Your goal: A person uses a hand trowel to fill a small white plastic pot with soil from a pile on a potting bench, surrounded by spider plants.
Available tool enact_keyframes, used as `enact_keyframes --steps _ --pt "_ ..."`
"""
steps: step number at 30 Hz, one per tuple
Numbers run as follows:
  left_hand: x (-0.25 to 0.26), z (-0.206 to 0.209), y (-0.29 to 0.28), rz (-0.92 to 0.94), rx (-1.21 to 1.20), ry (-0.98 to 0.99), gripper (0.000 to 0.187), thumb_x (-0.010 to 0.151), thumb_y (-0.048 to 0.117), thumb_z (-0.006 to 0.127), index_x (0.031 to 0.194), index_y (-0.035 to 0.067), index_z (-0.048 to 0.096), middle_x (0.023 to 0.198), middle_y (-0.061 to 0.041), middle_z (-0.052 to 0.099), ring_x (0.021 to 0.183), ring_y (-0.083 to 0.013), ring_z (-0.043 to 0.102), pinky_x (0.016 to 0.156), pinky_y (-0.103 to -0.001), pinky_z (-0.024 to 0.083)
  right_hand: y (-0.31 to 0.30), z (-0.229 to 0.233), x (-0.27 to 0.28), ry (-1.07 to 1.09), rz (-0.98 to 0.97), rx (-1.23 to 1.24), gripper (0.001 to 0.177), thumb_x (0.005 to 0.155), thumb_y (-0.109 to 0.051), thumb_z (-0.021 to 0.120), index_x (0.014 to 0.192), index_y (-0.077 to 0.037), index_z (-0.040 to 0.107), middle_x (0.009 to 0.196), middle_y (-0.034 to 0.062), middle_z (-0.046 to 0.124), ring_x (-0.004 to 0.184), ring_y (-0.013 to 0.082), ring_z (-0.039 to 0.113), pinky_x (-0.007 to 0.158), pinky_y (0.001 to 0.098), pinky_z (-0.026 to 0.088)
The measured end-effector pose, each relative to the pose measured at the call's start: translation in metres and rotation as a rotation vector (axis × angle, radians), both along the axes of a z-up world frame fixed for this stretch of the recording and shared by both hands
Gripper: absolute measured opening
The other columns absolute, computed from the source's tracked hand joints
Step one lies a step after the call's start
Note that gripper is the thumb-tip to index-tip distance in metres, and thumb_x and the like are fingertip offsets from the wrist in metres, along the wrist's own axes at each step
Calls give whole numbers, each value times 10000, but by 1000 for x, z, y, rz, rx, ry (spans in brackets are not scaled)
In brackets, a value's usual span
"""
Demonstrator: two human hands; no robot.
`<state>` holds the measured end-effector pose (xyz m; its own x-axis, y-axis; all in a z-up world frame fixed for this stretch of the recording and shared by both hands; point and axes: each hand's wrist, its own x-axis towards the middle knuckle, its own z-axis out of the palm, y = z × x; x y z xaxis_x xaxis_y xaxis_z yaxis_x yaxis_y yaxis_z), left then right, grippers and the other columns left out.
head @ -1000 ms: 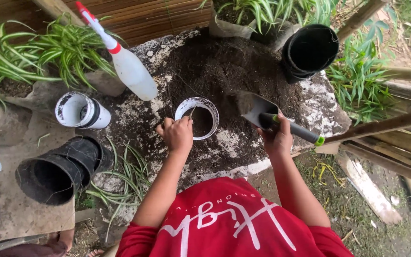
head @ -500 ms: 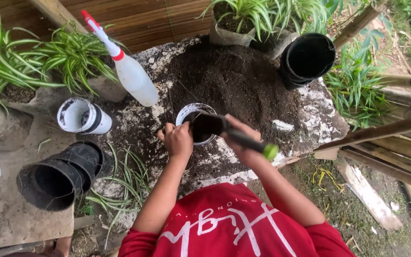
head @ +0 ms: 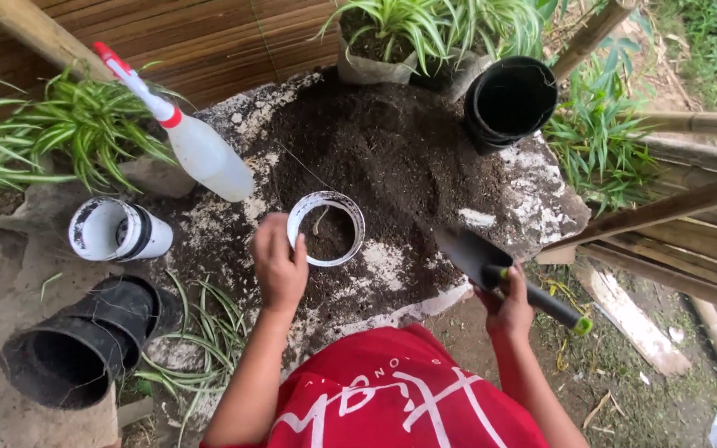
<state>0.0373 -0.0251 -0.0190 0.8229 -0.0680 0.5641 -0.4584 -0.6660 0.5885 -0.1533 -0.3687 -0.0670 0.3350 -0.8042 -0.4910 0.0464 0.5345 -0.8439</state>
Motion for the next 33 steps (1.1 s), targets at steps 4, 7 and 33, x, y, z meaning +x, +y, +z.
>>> enact_keyframes --steps 4,7,33 --pt "10 -8 4 20 -312 201 556 946 -7 672 1444 -27 426 1305 -240 459 1051 -339 599 829 -384 619 15 -25 10 32 7 97 496 913 -301 754 1383 -208 625 1331 283 553 1127 556 607 876 636 587" --pt "19 -9 2 67 -353 523 422 929 105 751 1290 -53 601 1158 -266 628 908 -354 704 706 -404 631 41 -10 46 -46 34 161 539 893 -253 772 1403 -187 608 1338 283 510 1141 545 602 927 637 573" --pt "-41 -44 -30 98 -1316 1035 391 977 132 506 1362 100 442 1168 -137 570 849 -229 685 811 -388 686 108 113 99 -140 563 -231 669 787 -218 827 1404 -82 606 1232 276 626 1017 501 675 708 605 633"
